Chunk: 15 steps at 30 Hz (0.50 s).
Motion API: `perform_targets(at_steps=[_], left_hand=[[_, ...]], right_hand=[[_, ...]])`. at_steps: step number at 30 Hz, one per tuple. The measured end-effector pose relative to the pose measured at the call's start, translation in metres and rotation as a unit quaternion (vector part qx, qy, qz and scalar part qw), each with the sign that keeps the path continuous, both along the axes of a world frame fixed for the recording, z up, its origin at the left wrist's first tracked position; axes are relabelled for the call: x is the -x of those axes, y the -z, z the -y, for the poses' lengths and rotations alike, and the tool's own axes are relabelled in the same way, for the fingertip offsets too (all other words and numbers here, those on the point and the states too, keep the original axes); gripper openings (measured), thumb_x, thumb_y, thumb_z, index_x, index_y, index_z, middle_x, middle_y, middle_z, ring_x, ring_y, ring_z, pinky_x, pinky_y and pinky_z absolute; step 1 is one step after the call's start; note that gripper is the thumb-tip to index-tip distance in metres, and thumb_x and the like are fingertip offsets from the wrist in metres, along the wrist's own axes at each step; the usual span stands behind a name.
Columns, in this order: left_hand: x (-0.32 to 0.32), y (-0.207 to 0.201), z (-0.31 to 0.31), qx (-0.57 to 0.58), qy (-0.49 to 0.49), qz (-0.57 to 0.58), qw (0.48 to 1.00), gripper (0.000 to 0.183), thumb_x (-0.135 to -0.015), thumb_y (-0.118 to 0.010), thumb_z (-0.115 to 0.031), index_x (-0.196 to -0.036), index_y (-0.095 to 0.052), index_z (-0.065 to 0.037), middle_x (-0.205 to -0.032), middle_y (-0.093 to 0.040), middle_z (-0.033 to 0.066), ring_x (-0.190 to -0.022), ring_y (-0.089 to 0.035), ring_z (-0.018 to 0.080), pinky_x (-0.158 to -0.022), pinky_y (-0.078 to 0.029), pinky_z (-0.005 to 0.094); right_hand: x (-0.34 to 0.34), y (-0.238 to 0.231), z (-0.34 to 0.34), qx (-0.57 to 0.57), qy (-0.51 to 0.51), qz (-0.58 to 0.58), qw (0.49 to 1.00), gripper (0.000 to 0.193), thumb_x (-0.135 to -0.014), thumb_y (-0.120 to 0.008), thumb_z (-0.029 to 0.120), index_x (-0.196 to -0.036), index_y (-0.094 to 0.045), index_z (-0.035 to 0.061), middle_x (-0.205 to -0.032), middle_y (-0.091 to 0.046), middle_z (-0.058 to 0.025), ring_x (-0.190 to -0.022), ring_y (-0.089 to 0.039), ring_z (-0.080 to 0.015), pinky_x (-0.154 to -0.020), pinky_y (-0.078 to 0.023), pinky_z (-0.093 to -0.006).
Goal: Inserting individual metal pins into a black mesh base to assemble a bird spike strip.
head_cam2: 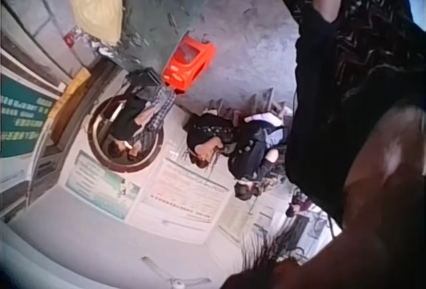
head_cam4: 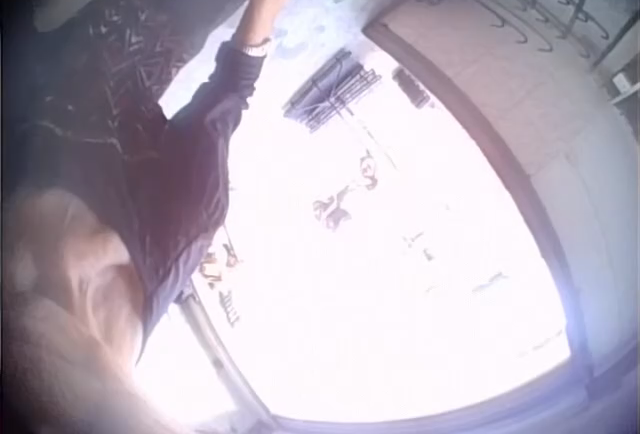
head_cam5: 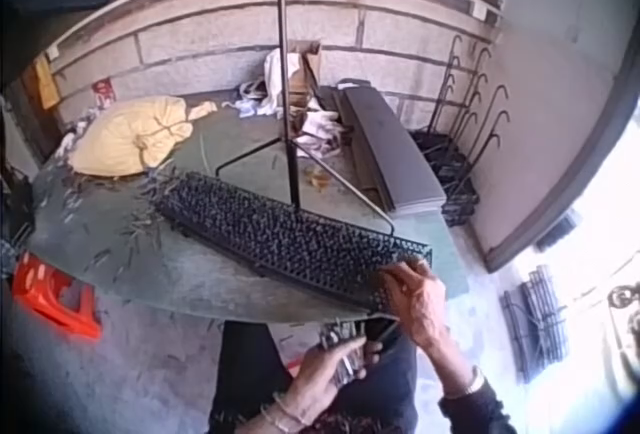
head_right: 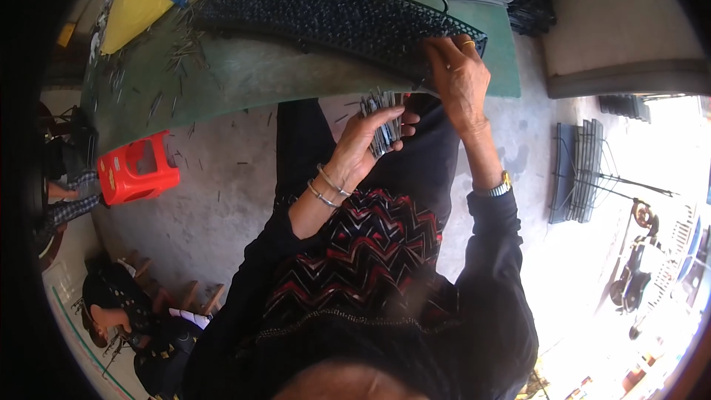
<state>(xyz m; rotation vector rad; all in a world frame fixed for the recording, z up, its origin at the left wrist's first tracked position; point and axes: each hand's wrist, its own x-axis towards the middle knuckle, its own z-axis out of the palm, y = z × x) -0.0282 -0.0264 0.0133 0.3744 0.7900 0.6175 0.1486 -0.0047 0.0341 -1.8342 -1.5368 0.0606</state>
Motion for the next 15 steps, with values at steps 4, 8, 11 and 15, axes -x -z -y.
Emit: perform_targets(at_steps=[4, 8, 11, 15], left_hand=[[0.002, 0.002, 0.0, -0.011, 0.024, -0.001, 1.0, 0.024, -0.09, -0.063, -0.019, -0.11, -0.061, -0.007, -0.093, -0.07, 0.0085, -0.081, -0.068, 0.0168, -0.058, -0.05, 0.0244], [0.005, 0.001, 0.001, -0.016, 0.025, -0.016, 0.999, 0.024, -0.09, -0.063, -0.02, -0.109, -0.062, -0.007, -0.093, -0.07, 0.0074, -0.081, -0.068, 0.0161, -0.058, -0.05, 0.0244], [0.004, 0.001, 0.0, -0.038, 0.044, -0.027, 0.998, 0.025, -0.089, -0.064, -0.021, -0.11, -0.062, -0.007, -0.093, -0.07, 0.0066, -0.082, -0.068, 0.0159, -0.058, -0.05, 0.0248], [0.003, -0.003, 0.002, -0.034, 0.038, -0.024, 0.998, 0.027, -0.089, -0.065, -0.022, -0.111, -0.063, -0.007, -0.094, -0.07, 0.0063, -0.084, -0.068, 0.0161, -0.06, -0.051, 0.0251]], right_hand=[[0.002, 0.002, 0.004, 0.003, 0.013, 0.063, 0.998, 0.014, -0.086, -0.066, 0.014, -0.099, -0.072, 0.0125, -0.087, -0.062, -0.0072, -0.078, -0.064, -0.0232, -0.068, -0.049, -0.0329], [0.003, -0.013, 0.022, 0.107, -0.075, -0.129, 0.983, 0.016, -0.088, -0.066, 0.014, -0.1, -0.07, 0.0054, -0.085, -0.063, -0.0064, -0.077, -0.063, -0.016, -0.069, -0.048, -0.0304], [0.004, -0.011, 0.039, 0.216, -0.176, -0.253, 0.926, 0.016, -0.089, -0.063, 0.011, -0.099, -0.066, -0.0007, -0.086, -0.063, -0.0051, -0.077, -0.06, -0.0114, -0.067, -0.047, -0.0283], [0.002, -0.019, 0.041, 0.259, -0.163, -0.342, 0.888, 0.011, -0.09, -0.06, 0.007, -0.096, -0.062, -0.0013, -0.082, -0.063, -0.0055, -0.072, -0.06, -0.0101, -0.064, -0.046, -0.0252]])
